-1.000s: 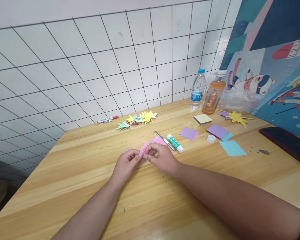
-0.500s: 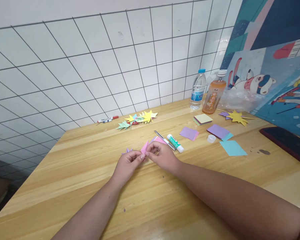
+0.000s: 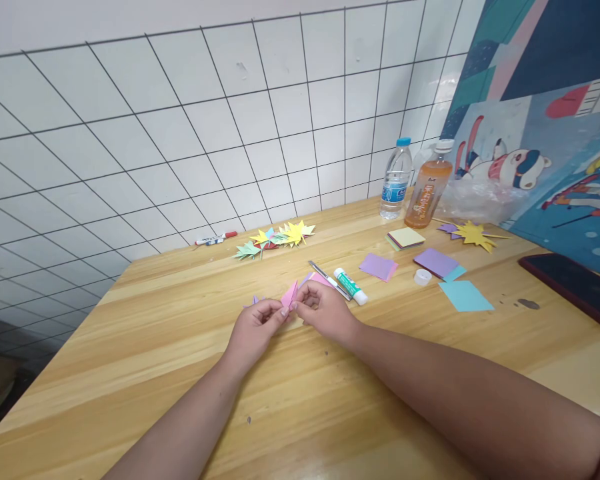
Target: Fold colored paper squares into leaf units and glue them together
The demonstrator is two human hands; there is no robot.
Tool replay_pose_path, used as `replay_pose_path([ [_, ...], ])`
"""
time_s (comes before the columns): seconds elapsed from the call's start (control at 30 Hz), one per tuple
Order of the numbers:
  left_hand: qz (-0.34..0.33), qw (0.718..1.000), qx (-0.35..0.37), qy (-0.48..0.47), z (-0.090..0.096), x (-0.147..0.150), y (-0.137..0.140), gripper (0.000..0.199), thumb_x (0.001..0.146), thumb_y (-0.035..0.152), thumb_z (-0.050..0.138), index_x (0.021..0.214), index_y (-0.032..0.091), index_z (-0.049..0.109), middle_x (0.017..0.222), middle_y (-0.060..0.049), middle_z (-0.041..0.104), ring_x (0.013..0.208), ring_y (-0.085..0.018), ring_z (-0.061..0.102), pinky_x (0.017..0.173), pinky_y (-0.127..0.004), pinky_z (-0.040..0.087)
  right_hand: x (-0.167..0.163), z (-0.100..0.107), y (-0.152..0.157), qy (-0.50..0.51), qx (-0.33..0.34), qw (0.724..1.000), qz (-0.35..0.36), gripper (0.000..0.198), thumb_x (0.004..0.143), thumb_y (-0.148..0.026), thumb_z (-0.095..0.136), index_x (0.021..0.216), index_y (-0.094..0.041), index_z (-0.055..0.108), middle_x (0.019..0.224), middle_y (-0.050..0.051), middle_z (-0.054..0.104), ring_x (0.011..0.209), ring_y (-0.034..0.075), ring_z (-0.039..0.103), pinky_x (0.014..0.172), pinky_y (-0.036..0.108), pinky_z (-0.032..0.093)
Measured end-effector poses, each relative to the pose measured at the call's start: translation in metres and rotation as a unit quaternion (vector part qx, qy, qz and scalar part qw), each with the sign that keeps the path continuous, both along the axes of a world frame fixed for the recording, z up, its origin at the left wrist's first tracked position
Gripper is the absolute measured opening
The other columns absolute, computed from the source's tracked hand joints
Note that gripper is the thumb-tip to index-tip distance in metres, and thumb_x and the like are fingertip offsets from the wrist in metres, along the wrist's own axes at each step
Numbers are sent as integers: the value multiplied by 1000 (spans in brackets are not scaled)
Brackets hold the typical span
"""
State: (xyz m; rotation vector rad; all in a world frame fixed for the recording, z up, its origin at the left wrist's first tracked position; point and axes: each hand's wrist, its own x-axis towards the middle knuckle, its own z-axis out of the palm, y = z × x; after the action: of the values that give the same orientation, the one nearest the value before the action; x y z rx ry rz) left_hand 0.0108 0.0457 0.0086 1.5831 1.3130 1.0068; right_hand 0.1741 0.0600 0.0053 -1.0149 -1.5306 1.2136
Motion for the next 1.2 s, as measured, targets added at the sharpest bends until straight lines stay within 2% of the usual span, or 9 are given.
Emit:
replay_pose_path([
  [0.2,-5,999,13,30,3,2,-2,25,74,41,61,68,16,64,64,0,60,61,-13,51,58,-22,38,2,0,1,-30,41,999,-10,4,72,-21,57,73,-17,55,69,-3,58,61,9,54,58,21,44],
  [0.43,-10,1000,-10,12,7,3,-3,28,69,44,65,72,16,65,65,-1,62,61,-14,53,58,-23,40,3,0,1,-48,48,998,-18,6,74,-23,57,72,-18,55,70,-2,59,63,10,55,60,22,44],
  [0.5,-7,1000,-16,4,6,2,-2,28,69,45,66,71,16,65,64,-2,63,60,-14,54,58,-23,41,2,-1,1,-32,43,998,-13,7,75,-24,58,78,-18,55,70,-2,58,63,10,56,60,23,45],
  [0.57,-2,1000,-18,-11,5,1,-1,28,69,45,66,70,16,64,63,-2,63,60,-14,55,57,-23,41,2,-2,0,-7,34,999,-12,24,74,-26,60,96,-20,53,74,-2,58,63,10,57,61,23,46],
  [0.63,5,999,-19,-33,3,0,0,28,68,44,67,69,17,64,63,-2,63,60,-14,56,57,-23,42,2,-3,0,3,27,999,-17,51,70,-28,66,116,-23,43,82,-1,60,64,10,59,61,24,46],
  [0.7,10,999,-19,-48,1,0,1,28,68,44,68,68,16,63,64,-2,63,60,-14,56,57,-23,42,2,-5,0,-9,21,1000,-15,61,67,-30,69,120,-24,40,87,1,60,64,10,59,62,24,46],
  [0.83,9,999,-7,-37,-1,0,1,25,68,41,67,69,16,63,65,-2,62,62,-15,56,59,-23,42,1,-8,2,-69,11,998,0,18,71,-32,63,80,-18,56,69,-2,59,60,10,55,55,21,41],
  [0.93,15,1000,9,-22,-1,0,0,22,69,39,66,68,17,62,63,-1,61,61,-14,55,59,-23,42,0,-7,5,-79,0,997,-14,19,69,-32,63,64,-17,53,59,-3,55,54,9,50,50,20,36],
  [1.2,4,1000,16,-7,-4,-1,0,19,71,36,64,70,17,62,64,0,60,62,-13,54,59,-22,41,2,-3,7,-55,-44,998,-4,21,65,-33,66,58,-16,56,53,-4,50,50,8,42,48,20,32],
])
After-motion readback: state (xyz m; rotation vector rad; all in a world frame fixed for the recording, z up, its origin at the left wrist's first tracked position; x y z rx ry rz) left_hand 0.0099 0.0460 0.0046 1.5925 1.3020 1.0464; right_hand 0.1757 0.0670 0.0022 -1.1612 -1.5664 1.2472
